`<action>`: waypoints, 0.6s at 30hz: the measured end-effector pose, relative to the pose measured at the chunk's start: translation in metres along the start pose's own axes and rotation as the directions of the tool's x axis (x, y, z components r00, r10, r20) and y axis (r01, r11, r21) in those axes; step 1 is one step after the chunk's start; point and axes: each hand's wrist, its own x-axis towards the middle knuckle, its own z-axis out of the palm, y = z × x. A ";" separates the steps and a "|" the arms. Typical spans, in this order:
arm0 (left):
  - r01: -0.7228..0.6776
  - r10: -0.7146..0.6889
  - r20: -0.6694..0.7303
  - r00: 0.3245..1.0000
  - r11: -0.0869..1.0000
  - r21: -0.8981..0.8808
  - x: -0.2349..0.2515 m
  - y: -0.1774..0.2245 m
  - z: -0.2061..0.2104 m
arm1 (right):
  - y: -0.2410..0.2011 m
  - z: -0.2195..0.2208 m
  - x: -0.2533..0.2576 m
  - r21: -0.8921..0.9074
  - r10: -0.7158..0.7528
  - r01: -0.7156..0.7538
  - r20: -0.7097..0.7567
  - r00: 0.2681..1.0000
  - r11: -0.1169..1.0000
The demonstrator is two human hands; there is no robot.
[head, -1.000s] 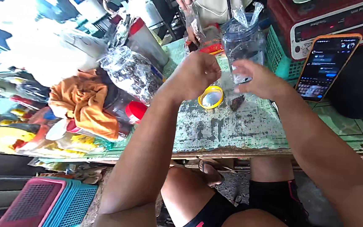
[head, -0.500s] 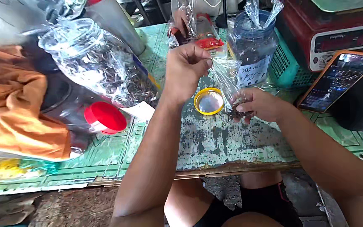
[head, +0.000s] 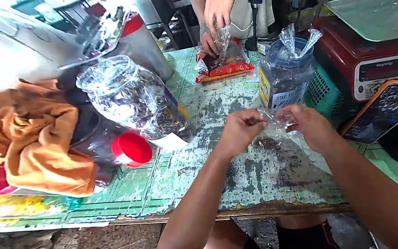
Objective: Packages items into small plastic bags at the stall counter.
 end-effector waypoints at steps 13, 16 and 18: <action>0.376 -0.298 -0.249 0.921 0.844 0.382 0.148 -0.046 -0.099 | -0.016 -0.010 -0.009 -0.006 0.009 -0.009 -0.098 0.995 1.000; 0.542 -0.345 -0.426 0.836 0.638 0.548 0.201 -0.090 -0.136 | -0.017 -0.007 -0.008 0.063 -0.004 0.013 -0.132 0.991 0.998; 0.550 -0.381 -0.404 0.831 0.463 0.695 0.221 -0.115 -0.149 | -0.019 -0.005 -0.010 0.125 -0.042 0.059 -0.136 0.990 0.990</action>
